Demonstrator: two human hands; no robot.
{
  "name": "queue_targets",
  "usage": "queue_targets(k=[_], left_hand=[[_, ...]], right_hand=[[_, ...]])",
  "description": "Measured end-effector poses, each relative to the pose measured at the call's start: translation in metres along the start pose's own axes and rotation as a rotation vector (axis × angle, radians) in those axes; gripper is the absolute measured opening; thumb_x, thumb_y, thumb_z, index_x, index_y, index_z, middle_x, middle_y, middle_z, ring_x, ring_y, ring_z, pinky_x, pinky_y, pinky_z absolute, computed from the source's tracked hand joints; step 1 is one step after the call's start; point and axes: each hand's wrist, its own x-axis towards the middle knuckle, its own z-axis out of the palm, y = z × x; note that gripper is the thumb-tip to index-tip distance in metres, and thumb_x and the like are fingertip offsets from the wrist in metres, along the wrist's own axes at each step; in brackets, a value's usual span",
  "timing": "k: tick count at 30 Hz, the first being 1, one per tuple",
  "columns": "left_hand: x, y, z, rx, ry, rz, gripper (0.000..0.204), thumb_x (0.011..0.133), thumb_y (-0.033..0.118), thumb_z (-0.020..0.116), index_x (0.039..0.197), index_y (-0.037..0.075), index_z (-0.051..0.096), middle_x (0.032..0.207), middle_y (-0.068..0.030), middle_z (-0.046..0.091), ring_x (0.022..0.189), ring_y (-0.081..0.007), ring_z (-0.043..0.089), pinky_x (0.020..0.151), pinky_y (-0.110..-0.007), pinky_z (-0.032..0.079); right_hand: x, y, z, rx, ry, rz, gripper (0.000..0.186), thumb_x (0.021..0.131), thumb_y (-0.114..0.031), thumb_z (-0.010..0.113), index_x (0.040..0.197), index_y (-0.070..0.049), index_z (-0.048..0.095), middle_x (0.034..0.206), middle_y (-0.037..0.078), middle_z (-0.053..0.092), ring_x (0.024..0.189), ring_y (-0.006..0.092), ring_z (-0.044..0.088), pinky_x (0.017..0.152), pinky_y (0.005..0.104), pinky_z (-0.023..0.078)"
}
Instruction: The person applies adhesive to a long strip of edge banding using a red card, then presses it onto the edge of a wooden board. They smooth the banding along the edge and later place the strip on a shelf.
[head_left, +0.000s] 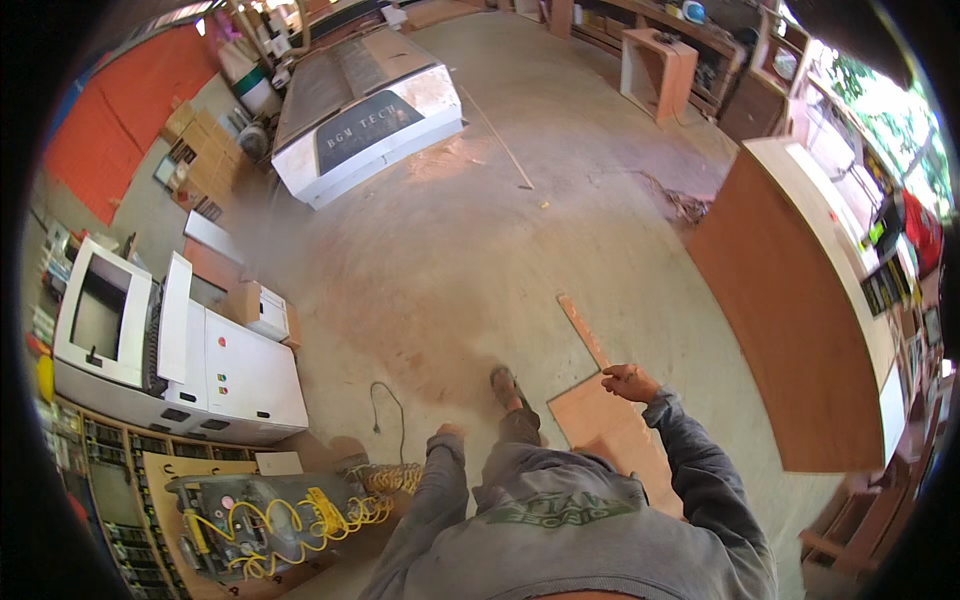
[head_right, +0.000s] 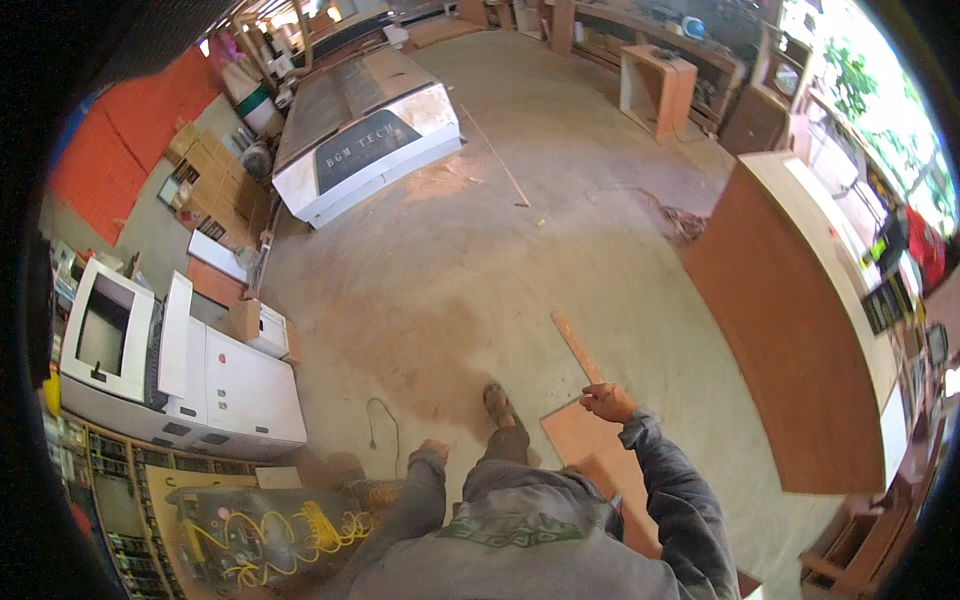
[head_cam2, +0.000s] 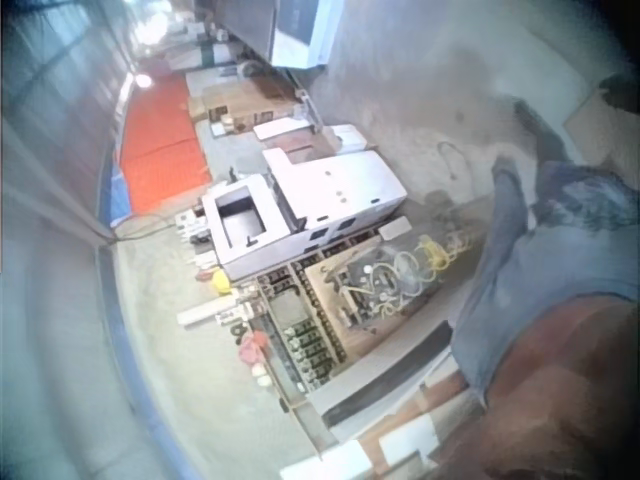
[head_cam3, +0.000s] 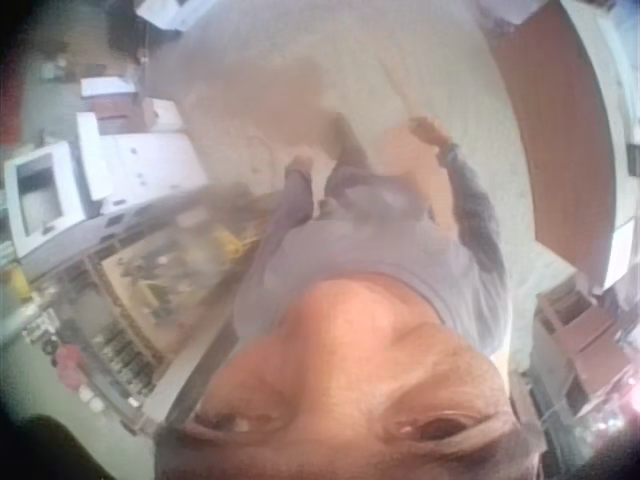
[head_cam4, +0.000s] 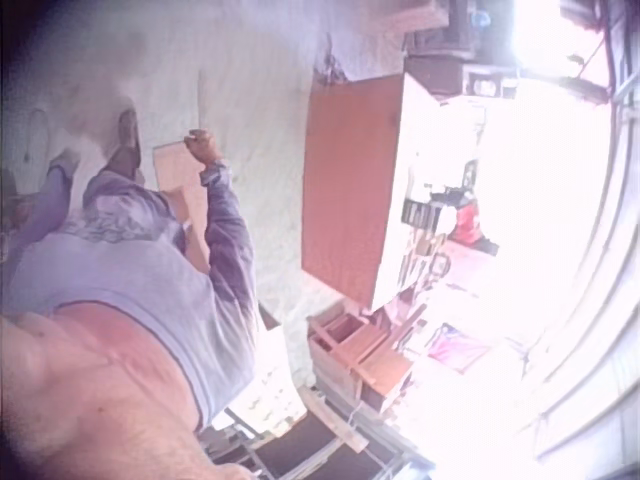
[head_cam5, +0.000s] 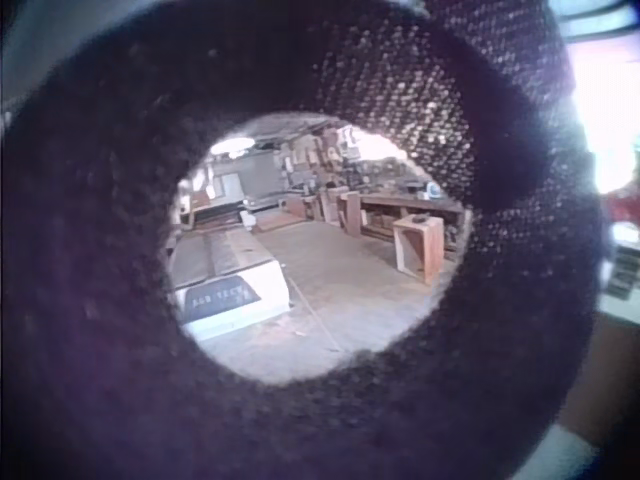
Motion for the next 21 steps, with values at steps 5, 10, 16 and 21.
queue_targets(k=[5,10,16,21], left_hand=[[0.033,-0.023,-0.017,0.49,-0.141,0.07,0.037,0.095,0.038,0.058,0.123,0.016,0.068,0.125,-0.0092,0.07,0.116,-0.0301,0.068,0.097,-0.044,0.054],[0.1,-0.02,-0.131,0.642,-0.357,0.12,0.045,0.099,0.041,0.052,0.133,0.012,0.063,0.136,-0.0134,0.064,0.126,-0.0321,0.061,0.104,-0.045,0.049],[0.249,0.07,-0.341,0.663,-0.418,0.187,0.054,0.105,0.045,0.046,0.143,0.008,0.059,0.147,-0.0177,0.058,0.139,-0.0333,0.052,0.112,-0.044,0.043],[0.421,0.204,-0.448,0.212,0.053,0.124,0.059,0.1,0.051,0.054,0.143,0.01,0.059,0.144,-0.0163,0.061,0.13,-0.0363,0.058,0.111,-0.049,0.044]], right_hand=[[0.169,0.115,-0.006,-0.077,-0.035,0.416,0.035,0.097,-0.027,0.064,0.119,-0.001,0.072,0.09,0.011,0.076,0.08,0.0208,0.073,0.069,0.0358,0.058],[0.229,0.211,0.027,-0.437,-0.219,0.311,0.024,0.098,-0.024,0.063,0.104,-0.004,0.074,0.088,0.011,0.076,0.08,0.0227,0.074,0.067,0.0391,0.06],[0.257,0.181,0.108,-0.036,0.019,0.551,0.026,0.098,-0.025,0.062,0.097,-0.003,0.075,0.087,0.014,0.076,0.079,0.0251,0.074,0.064,0.0412,0.06],[0.333,0.11,0.154,-0.35,-0.205,0.432,0.029,0.09,-0.03,0.069,0.1,-0.003,0.076,0.093,0.017,0.077,0.083,0.0321,0.074,0.074,0.0427,0.06]])
